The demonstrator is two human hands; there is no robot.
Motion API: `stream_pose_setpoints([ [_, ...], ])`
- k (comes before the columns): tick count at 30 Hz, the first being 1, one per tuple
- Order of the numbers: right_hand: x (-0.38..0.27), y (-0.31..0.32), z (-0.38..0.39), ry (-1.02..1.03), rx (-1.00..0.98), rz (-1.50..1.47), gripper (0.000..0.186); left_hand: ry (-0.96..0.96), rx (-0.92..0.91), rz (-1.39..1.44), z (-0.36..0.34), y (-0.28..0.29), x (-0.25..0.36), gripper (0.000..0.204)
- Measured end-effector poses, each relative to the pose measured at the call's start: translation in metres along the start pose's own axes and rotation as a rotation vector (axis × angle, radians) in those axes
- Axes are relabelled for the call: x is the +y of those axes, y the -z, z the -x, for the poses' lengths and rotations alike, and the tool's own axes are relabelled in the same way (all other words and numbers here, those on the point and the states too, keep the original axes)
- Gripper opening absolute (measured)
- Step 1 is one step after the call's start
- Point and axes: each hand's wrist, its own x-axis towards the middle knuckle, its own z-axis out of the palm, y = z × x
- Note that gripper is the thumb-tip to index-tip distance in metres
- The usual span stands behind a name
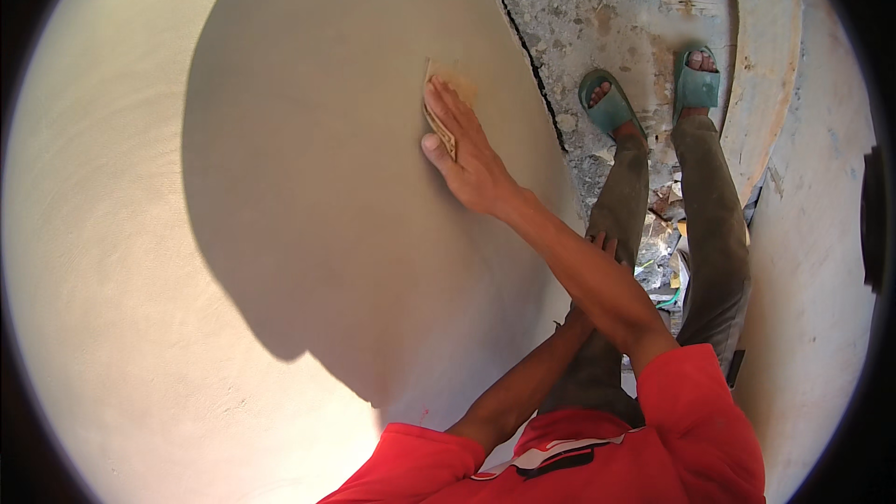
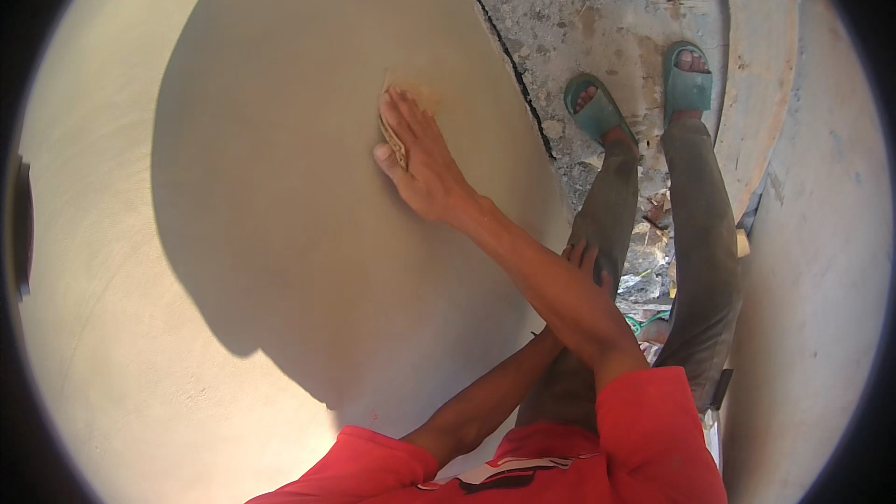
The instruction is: The person sands a large curved wall surface using a sanding block held in the right hand. They move the block in circular and linear motions across the surface, occasionally switching hands or adjusting position to reach different areas.
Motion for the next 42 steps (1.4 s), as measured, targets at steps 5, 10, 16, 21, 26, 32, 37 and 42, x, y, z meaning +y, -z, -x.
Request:
stream_pose_setpoints([
  [5, -0.042, -0.019, 0.087, 0.178, -0.219, 0.085, 0.071, 0.085, -0.072, -0.027, -0.004, 0.009, 0.008, 0.054],
  [10, -0.030, 0.006, 0.014, 0.090, -0.073, 0.056, 0.071, -0.055, 0.001, 0.039, 0.008, -0.015, -0.012, 0.057],
  [16, -0.049, -0.025, 0.092, 0.181, -0.175, 0.085, 0.071, 0.057, -0.094, -0.035, -0.001, 0.012, 0.003, 0.054],
  [21, -0.003, 0.010, -0.011, -0.019, 0.002, 0.034, 0.072, -0.053, -0.014, -0.046, 0.011, 0.000, -0.003, 0.053],
  [26, -0.064, -0.029, 0.086, 0.235, -0.185, 0.095, 0.073, 0.025, -0.094, -0.026, 0.003, 0.009, 0.003, 0.052],
  [32, 0.108, -0.009, 0.087, -0.367, 0.059, -0.077, 0.080, 0.028, -0.039, -0.028, 0.007, -0.006, -0.003, 0.054],
  [37, -0.004, -0.009, 0.011, 0.062, -0.012, 0.011, 0.074, 0.065, -0.032, 0.021, 0.016, -0.026, -0.012, 0.055],
  [42, -0.041, -0.027, 0.123, 0.227, -0.233, 0.067, 0.070, 0.108, -0.122, 0.001, 0.007, -0.005, -0.002, 0.054],
])
